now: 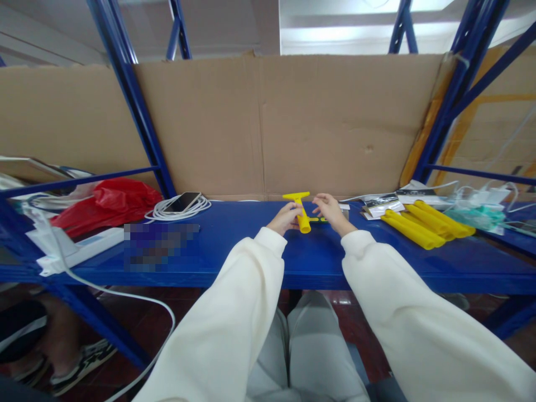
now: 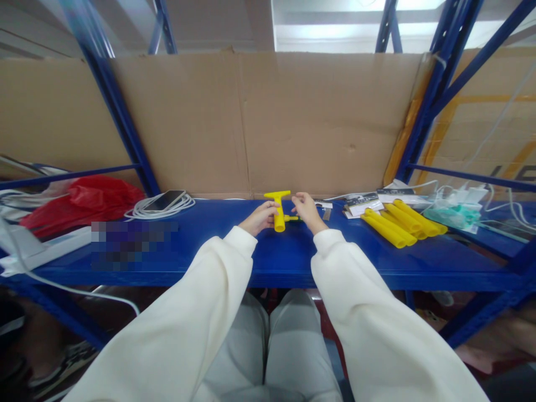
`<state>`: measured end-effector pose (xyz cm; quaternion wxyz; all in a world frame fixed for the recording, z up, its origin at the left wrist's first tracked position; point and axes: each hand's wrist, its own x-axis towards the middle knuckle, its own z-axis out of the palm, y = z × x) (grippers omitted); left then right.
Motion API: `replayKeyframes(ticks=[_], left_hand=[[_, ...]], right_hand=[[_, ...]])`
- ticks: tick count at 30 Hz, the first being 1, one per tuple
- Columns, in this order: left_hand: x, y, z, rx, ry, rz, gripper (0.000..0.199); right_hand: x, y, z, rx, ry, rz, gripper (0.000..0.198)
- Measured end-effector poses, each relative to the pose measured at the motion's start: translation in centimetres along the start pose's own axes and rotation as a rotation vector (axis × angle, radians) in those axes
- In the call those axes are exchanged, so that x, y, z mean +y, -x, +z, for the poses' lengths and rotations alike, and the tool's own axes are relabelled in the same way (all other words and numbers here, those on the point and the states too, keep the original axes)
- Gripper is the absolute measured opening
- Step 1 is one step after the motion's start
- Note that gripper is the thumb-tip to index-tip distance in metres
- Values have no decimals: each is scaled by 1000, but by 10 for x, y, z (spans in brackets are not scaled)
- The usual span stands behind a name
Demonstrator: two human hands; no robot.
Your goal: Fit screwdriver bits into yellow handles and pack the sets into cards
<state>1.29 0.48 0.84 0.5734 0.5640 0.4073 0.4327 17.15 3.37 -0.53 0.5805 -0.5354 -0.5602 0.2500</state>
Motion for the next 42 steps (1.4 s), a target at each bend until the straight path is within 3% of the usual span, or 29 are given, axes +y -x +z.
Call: replayKeyframes(ticks=[4, 6, 13, 15, 17, 19, 23, 27, 31, 34, 38, 42], left_hand=[[0, 4, 4, -166, -72, -41, 26], [0, 6, 6, -181, -129, -60, 27], [-3, 1, 5, 75, -323, 33, 28], [-8, -2, 3, 131, -455, 96, 27], [-12, -3, 1, 183, -637, 252, 28], [-15, -2, -2, 171, -798, 379, 31], [-15, 3, -5, 157, -1011, 397, 41], [-13, 4, -7, 158, -1057, 371, 52], [-17, 1, -8, 147, -1025, 379, 47], [-20, -2, -8, 114, -1000, 391, 44], [-21, -4, -8, 100, -904, 383, 45], [-21, -4, -8, 92, -840, 339, 47]], right_hand=[[0, -3, -6, 53, -117, 139, 21], [0, -3, -8, 61, -124, 152, 17], [-4, 1, -8, 19, -102, 147, 20], [-4, 3, -8, -16, -103, 138, 20], [-5, 4, -8, -42, -99, 135, 20], [-6, 5, -8, -64, -92, 138, 20], [-7, 7, -8, -110, -75, 140, 19], [-6, 9, -7, -196, -67, 100, 12], [-5, 5, -13, -247, -41, 121, 8], [-1, -4, -28, -109, 101, 113, 15], [11, -15, -60, 249, 627, 98, 20], [27, -16, -82, 202, 888, 285, 26]])
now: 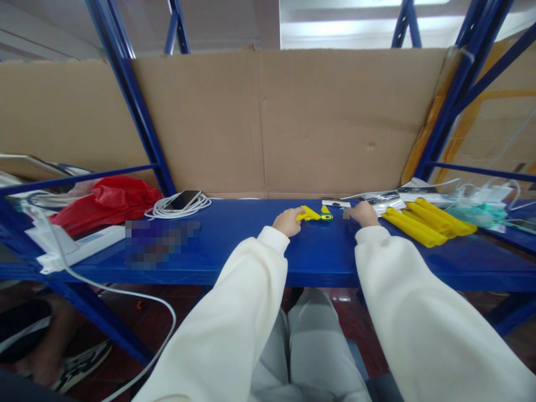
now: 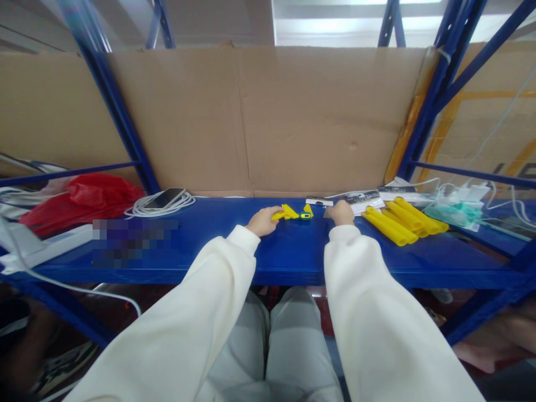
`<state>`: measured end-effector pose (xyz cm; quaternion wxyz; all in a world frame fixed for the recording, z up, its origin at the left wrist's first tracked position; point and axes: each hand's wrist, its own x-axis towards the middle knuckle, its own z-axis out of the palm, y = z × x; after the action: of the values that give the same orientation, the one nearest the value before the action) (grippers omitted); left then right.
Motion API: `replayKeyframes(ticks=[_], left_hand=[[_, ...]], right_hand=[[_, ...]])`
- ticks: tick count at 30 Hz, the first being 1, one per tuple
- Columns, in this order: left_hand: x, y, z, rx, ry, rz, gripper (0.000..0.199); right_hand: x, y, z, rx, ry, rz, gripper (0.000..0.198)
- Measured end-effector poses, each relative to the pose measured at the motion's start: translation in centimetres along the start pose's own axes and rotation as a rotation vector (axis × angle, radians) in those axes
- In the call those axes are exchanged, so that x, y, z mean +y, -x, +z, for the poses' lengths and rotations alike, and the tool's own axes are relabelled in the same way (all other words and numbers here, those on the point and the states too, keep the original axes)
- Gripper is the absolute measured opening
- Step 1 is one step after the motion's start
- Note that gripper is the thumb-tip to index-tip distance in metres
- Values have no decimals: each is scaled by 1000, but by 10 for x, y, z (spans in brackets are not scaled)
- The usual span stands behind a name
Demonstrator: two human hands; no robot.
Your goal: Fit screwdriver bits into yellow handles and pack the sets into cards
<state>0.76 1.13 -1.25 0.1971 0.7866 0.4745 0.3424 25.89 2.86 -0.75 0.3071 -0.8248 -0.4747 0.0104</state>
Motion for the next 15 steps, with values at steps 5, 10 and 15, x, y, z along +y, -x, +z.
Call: replayKeyframes(ticks=[5, 10, 15], left_hand=[[-1, -1, 1, 11, 27, 29, 44], [0, -1, 2, 15, -43, 76, 42], [0, -1, 1, 8, -14, 91, 43]], right_hand=[[4, -1, 5, -100, 94, 8, 41], [0, -4, 5, -132, 87, 62, 40], [10, -8, 11, -60, -59, -12, 36]])
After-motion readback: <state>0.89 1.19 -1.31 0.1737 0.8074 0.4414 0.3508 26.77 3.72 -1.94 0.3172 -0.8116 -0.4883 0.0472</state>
